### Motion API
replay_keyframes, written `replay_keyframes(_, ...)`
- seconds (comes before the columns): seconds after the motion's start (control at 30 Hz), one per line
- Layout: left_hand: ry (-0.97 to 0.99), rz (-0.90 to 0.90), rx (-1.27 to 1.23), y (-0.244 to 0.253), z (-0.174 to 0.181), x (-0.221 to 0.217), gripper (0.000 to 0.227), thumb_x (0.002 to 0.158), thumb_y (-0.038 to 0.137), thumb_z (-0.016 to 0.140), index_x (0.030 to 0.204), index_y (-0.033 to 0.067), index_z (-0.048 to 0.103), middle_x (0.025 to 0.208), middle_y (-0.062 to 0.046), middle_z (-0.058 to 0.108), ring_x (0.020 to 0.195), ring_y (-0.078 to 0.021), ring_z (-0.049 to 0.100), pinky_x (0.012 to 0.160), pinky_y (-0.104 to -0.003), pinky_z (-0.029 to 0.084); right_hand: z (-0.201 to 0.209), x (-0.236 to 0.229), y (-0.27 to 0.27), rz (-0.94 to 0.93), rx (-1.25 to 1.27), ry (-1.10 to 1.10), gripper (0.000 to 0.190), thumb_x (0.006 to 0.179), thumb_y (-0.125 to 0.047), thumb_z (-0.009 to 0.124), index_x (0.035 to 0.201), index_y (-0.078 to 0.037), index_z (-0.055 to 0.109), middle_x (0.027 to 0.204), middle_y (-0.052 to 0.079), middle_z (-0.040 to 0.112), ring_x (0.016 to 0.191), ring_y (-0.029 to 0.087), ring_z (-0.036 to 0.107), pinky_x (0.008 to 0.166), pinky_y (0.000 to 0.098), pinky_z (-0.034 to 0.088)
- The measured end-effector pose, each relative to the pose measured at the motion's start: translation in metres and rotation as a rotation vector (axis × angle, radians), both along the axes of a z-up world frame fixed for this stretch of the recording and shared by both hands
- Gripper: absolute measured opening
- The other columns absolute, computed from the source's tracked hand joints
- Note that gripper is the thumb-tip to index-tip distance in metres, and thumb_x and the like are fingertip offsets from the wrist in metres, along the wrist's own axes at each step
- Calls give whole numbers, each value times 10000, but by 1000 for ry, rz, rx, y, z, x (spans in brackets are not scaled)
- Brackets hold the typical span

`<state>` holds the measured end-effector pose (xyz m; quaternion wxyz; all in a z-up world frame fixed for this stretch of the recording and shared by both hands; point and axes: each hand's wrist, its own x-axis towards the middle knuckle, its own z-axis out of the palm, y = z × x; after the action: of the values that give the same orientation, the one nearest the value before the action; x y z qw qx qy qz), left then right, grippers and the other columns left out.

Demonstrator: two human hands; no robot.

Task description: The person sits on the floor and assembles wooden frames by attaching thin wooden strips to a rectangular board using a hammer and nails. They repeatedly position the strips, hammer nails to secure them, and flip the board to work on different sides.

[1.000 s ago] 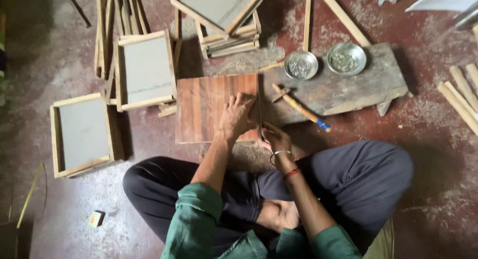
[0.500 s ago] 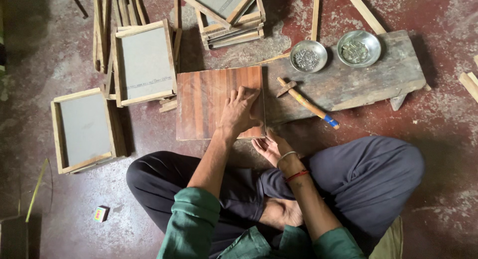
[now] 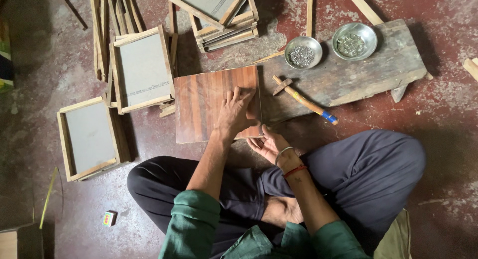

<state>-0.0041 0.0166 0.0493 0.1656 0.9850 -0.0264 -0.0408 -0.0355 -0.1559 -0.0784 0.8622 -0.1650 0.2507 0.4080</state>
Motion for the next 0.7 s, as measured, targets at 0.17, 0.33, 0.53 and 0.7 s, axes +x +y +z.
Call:
replay_keyframes(0.17,38,12,5,-2,0,2,1178,531,355,1002,1550,235,423,1377,-122,470,1248,-333,478,1099,-476,433,3,2,-2,-5,46,40,272,952,-229,757,1030,-20,601,1170,160,609,1179,294,579,1115,486,462)
replay_keyframes(0.33,66,17,25,-1,-4,4,1195,537,397,1003,1555,227,400,1406,-148,441,1284,-327,460,1083,-500,440,4,4,-1,17,2,37,348,923,-243,725,1135,24,653,1194,153,636,1172,277,587,1131,457,492)
replay_keyframes(0.53,40,18,-7,2,-6,3,1193,521,381,1009,1540,227,409,1462,-166,409,1340,-351,433,1115,-510,410,0,5,0,18,49,44,350,925,-238,736,1140,16,626,1203,157,635,1190,282,581,1149,468,474)
replay_keyframes(0.7,15,8,-46,3,-2,1,1181,521,340,1009,1536,218,416,1516,-193,370,1353,-388,422,1151,-516,379,-11,4,0,28,81,73,414,899,-247,745,1194,17,622,1215,128,640,1202,266,577,1145,465,457)
